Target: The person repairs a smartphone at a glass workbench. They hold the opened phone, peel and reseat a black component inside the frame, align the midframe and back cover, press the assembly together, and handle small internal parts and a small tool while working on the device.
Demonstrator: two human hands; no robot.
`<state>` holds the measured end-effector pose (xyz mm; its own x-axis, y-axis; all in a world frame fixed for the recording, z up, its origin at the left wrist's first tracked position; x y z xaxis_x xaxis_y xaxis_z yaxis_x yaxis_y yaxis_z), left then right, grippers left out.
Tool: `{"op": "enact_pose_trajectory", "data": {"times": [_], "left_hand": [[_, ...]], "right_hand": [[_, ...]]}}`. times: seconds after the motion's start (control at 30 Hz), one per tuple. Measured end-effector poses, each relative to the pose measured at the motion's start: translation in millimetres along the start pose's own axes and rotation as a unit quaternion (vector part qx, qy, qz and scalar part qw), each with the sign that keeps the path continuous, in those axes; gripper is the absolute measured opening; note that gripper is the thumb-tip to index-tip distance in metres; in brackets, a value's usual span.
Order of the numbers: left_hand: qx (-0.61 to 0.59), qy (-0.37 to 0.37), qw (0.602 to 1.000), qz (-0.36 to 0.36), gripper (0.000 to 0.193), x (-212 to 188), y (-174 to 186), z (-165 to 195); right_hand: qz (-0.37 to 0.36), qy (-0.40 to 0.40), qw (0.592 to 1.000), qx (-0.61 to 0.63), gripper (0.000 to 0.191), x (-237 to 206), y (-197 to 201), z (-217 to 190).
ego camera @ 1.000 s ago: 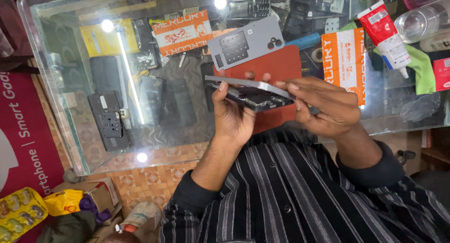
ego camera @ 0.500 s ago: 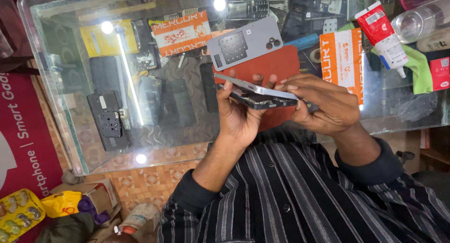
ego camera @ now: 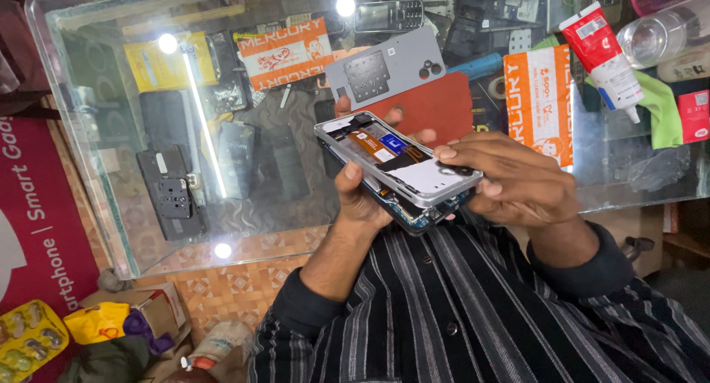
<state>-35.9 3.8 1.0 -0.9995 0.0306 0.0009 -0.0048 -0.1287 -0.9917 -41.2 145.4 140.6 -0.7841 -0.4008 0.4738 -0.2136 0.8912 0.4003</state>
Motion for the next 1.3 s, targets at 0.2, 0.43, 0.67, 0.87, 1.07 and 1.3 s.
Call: {"op": "enact_pose_trajectory", "data": {"times": [0.2, 0.43, 0.67, 0.87, 1.07, 1.3], "left_hand": [[0.012, -0.027, 0.999, -0.035, 0.093, 3.0, -5.4, 8.6], [0.041, -0.034, 0.998, -0.039, 0.091, 3.0, -8.2, 19.6], [0.029, -0.021, 0.999, -0.041, 0.093, 3.0, -8.4, 18.5], [0.031, -0.021, 0.998, -0.047, 0.093, 4.3, -8.2, 19.2], [0.045, -0.016, 0.998, -0.037, 0.091, 5.4, -4.4, 18.8], [0.04, -0.011, 0.998, -0.046, 0.095, 5.8, -0.8, 19.1]], "right_hand": [[-0.019, 0.044, 0.999, 0.016, 0.012, 0.7, 0.7, -0.8], [-0.049, -0.037, 0.995, -0.079, 0.005, 3.9, -7.5, -12.2], [-0.12, -0.083, 0.988, -0.044, 0.012, 7.8, -5.6, -21.0], [-0.122, -0.099, 0.987, -0.021, 0.017, 4.0, -4.5, -14.6], [-0.118, -0.141, 0.983, 0.023, 0.017, -3.1, -0.2, -2.3], [-0.092, -0.203, 0.962, 0.159, 0.019, -10.3, -2.7, 9.5]]}}
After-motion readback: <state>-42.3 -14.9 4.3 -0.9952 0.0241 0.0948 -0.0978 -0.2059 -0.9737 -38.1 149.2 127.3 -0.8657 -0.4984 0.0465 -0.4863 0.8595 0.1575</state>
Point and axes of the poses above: each hand's wrist, its own x-axis towards the middle knuckle, its own y-axis out of the back of the hand, z = x × y, the point moved 8 cm from there along x, towards the middle knuckle, and after that the axes turned 8 degrees about -y, right-handed, at the moved point
